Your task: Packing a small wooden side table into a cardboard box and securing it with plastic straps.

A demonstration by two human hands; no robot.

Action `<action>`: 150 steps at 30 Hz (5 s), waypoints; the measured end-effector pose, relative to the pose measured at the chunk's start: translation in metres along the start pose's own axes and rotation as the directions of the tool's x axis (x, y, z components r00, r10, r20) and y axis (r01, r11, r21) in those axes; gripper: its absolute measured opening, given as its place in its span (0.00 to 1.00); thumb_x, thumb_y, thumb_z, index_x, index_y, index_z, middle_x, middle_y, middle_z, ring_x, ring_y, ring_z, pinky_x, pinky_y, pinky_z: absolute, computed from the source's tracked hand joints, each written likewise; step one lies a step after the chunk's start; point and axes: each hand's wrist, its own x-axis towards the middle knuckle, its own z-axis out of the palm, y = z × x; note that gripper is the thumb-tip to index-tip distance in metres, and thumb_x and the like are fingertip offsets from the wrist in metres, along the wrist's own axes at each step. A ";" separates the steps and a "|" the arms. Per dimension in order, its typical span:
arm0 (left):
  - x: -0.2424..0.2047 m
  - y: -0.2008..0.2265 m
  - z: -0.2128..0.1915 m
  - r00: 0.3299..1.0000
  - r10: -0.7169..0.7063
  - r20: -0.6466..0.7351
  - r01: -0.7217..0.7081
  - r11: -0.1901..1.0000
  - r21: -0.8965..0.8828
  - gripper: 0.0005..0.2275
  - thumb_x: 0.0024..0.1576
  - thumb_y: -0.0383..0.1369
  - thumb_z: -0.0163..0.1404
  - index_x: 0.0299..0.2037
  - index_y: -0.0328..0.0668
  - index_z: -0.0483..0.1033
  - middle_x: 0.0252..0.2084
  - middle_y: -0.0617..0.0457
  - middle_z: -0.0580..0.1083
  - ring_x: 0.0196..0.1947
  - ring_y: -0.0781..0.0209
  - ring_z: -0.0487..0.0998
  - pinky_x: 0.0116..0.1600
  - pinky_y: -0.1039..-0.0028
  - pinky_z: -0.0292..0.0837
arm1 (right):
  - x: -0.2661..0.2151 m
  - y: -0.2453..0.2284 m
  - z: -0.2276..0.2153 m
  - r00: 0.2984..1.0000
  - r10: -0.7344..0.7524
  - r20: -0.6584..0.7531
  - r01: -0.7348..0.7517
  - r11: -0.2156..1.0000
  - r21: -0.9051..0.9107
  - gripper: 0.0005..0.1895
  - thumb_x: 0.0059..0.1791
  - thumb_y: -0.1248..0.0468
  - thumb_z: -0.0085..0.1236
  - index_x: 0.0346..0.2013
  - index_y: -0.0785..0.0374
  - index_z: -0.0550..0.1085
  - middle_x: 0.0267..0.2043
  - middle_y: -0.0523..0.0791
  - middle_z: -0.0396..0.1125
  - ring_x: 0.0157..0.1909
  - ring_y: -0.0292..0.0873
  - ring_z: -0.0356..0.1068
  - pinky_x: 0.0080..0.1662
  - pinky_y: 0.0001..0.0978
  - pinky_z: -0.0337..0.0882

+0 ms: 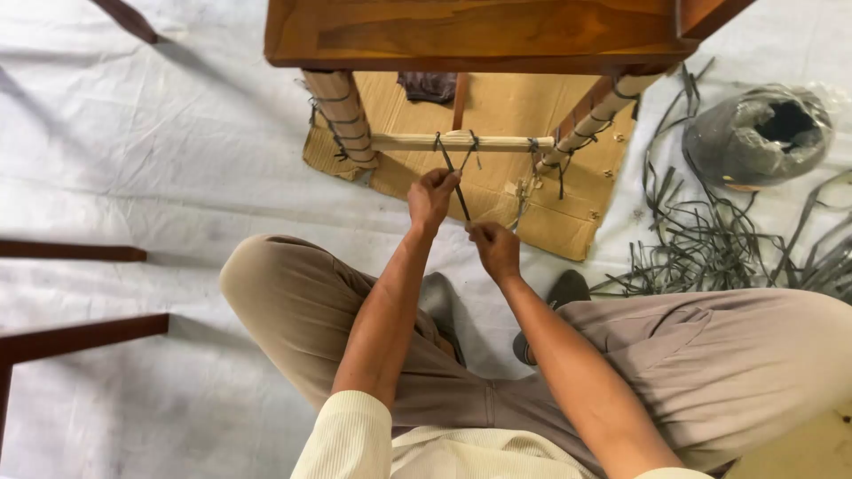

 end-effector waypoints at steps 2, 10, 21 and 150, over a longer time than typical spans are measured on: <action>-0.004 0.008 -0.013 0.999 -0.001 -0.037 0.000 0.999 -0.043 0.15 0.54 0.42 0.59 0.40 0.36 0.85 0.30 0.53 0.81 0.30 0.68 0.77 0.38 0.75 0.72 | 0.007 0.014 0.006 0.994 0.104 0.035 -0.108 0.982 0.153 0.16 0.54 0.55 0.58 0.37 0.67 0.81 0.36 0.48 0.77 0.37 0.38 0.76 0.42 0.30 0.74; -0.019 0.012 -0.049 0.990 0.018 -0.142 -0.039 0.988 -0.148 0.15 0.55 0.41 0.57 0.43 0.39 0.85 0.33 0.52 0.83 0.33 0.68 0.80 0.41 0.76 0.73 | 0.048 0.060 0.030 0.920 0.349 -0.179 -0.263 0.888 0.378 0.23 0.56 0.50 0.56 0.31 0.69 0.78 0.32 0.45 0.72 0.35 0.38 0.69 0.42 0.31 0.67; -0.052 -0.014 -0.077 0.977 0.145 -0.158 -0.115 0.976 0.183 0.11 0.54 0.41 0.55 0.36 0.47 0.86 0.30 0.47 0.81 0.30 0.52 0.83 0.39 0.65 0.76 | 0.037 -0.056 0.067 0.967 -0.066 0.246 -0.091 0.815 0.572 0.10 0.52 0.56 0.64 0.38 0.60 0.79 0.36 0.37 0.74 0.37 0.30 0.67 0.40 0.24 0.64; 0.143 -0.014 -0.039 0.903 0.196 0.382 -0.355 0.841 0.409 0.14 0.60 0.49 0.46 0.42 0.55 0.82 0.39 0.60 0.82 0.49 0.63 0.80 0.72 0.41 0.28 | 0.204 -0.073 0.051 0.896 0.394 0.203 -0.433 0.679 0.593 0.22 0.57 0.47 0.42 0.41 0.64 0.72 0.27 0.44 0.69 0.24 0.36 0.67 0.31 0.27 0.73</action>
